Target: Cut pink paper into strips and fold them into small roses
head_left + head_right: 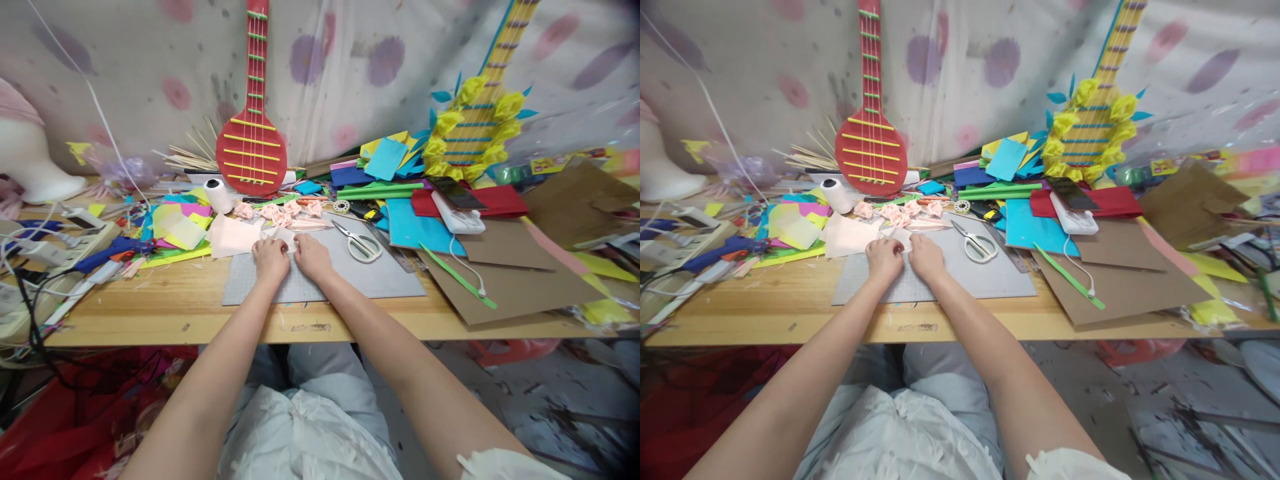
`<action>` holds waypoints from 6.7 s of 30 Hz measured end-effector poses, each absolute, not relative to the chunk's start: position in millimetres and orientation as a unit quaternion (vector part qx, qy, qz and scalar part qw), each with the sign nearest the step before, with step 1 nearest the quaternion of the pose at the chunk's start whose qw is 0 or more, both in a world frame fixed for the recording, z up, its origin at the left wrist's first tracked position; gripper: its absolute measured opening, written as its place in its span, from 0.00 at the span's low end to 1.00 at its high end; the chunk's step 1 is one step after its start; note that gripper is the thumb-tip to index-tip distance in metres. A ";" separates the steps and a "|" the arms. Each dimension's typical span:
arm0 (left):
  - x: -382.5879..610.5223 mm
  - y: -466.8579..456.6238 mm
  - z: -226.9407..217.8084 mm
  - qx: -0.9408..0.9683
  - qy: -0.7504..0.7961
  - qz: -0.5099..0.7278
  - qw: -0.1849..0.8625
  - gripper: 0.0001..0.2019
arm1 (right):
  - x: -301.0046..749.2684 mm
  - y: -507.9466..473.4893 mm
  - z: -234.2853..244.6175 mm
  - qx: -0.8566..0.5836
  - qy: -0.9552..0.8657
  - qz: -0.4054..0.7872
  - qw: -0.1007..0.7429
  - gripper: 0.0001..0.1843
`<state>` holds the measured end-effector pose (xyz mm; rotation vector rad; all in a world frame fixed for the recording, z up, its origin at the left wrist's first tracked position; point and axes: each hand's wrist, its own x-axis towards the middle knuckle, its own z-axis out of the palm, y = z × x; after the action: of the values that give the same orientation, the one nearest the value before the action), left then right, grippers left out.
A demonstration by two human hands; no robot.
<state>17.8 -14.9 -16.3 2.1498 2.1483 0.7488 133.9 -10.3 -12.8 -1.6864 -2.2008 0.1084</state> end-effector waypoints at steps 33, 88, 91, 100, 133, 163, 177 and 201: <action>-35.5 -3.2 1.9 0.783 0.598 0.160 0.062 0.29 | 133.5 -8.1 -16.1 -0.477 -0.860 -0.057 0.170 0.12; -26.4 10.8 -22.4 0.677 0.603 0.352 0.231 0.22 | 147.4 3.5 -17.5 -0.648 -0.651 0.243 0.312 0.12; -25.7 9.3 -24.1 0.676 0.611 0.355 0.209 0.22 | 146.4 2.7 -17.1 -0.650 -0.656 0.235 0.302 0.12; -20.8 5.0 -21.8 0.677 0.624 0.353 0.167 0.26 | 142.8 -4.6 -11.6 -0.637 -0.701 0.175 0.270 0.12; -5.8 -4.1 -8.2 0.705 0.675 0.218 0.006 0.23 | 139.3 -8.3 -15.2 -0.610 -0.772 0.058 0.172 0.14; 4.3 -10.7 -7.7 0.741 0.636 0.213 -0.039 0.12 | 132.5 -10.8 -7.8 -0.631 -0.763 0.032 0.141 0.13; 6.4 -7.8 -11.6 0.701 0.677 0.226 0.002 0.12 | 136.3 -11.6 -10.4 -0.627 -0.755 0.064 0.180 0.20; -11.0 22.4 10.0 0.659 0.688 0.277 0.124 0.16 | 149.3 -1.0 -18.5 -0.627 -0.678 0.177 0.341 0.19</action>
<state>-11.0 22.4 10.0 1.9204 2.0068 0.8088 149.3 -1.0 -18.5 -1.6299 -1.7633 0.4617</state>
